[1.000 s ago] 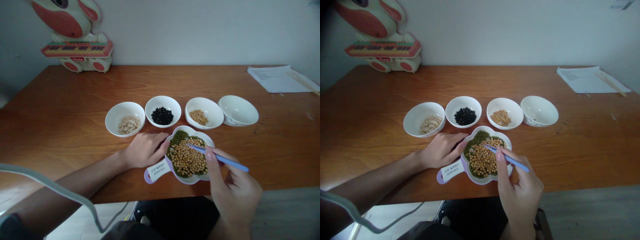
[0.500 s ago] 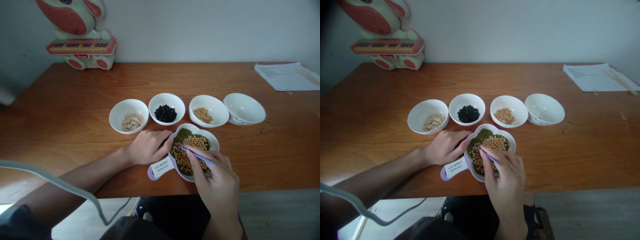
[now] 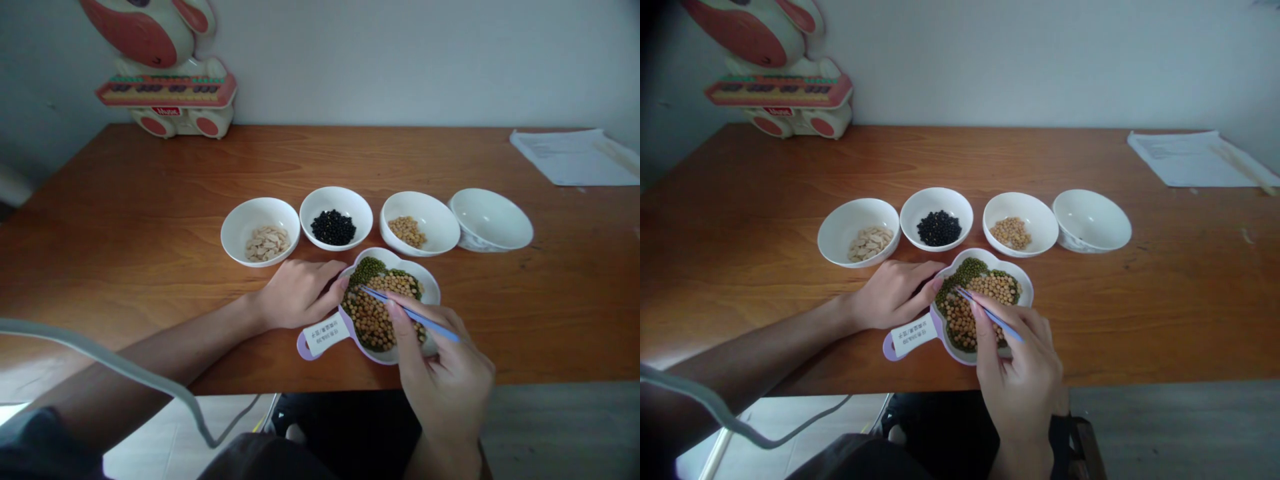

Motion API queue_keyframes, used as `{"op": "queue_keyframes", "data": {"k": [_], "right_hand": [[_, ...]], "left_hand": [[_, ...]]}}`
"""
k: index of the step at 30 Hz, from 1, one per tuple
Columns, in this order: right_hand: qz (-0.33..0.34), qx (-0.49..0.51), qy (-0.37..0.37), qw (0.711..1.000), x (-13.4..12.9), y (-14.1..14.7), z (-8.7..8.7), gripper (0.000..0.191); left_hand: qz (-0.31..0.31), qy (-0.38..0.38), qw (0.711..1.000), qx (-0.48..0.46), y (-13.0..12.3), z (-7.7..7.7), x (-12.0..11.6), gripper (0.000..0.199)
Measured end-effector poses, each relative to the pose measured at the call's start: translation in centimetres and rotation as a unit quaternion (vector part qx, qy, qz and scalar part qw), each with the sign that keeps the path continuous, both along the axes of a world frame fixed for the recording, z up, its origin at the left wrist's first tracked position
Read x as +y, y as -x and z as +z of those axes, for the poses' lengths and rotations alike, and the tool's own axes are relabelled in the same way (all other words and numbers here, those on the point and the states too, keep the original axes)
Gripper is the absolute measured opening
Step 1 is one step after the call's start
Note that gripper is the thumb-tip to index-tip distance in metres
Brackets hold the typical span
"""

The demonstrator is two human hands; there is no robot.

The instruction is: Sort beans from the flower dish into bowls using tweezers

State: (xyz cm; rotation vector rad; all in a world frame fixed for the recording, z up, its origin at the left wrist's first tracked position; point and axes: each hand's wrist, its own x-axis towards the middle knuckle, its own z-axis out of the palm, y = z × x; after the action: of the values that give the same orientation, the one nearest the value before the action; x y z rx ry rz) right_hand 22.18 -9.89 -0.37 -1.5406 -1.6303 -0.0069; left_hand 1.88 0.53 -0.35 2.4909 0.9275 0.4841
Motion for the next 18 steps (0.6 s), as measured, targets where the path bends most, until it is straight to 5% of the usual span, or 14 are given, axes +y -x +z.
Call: {"op": "queue_keyframes", "data": {"k": [6,13,18], "right_hand": [[-0.117,0.078,-0.043,0.989,0.4,-1.1,0.5,0.016],[0.039,0.005,0.02,0.999,0.1,-1.1,0.4,0.018],[0.048,-0.03,0.017,0.998,0.1,-0.4,0.4,0.017]], "left_hand": [[0.0,0.01,1.0,0.001,0.0,0.0,0.0,0.042],[-0.001,0.007,1.0,-0.004,-0.1,0.1,0.0,0.041],[0.004,0.005,1.0,-0.006,0.0,0.1,-0.1,0.04]]}}
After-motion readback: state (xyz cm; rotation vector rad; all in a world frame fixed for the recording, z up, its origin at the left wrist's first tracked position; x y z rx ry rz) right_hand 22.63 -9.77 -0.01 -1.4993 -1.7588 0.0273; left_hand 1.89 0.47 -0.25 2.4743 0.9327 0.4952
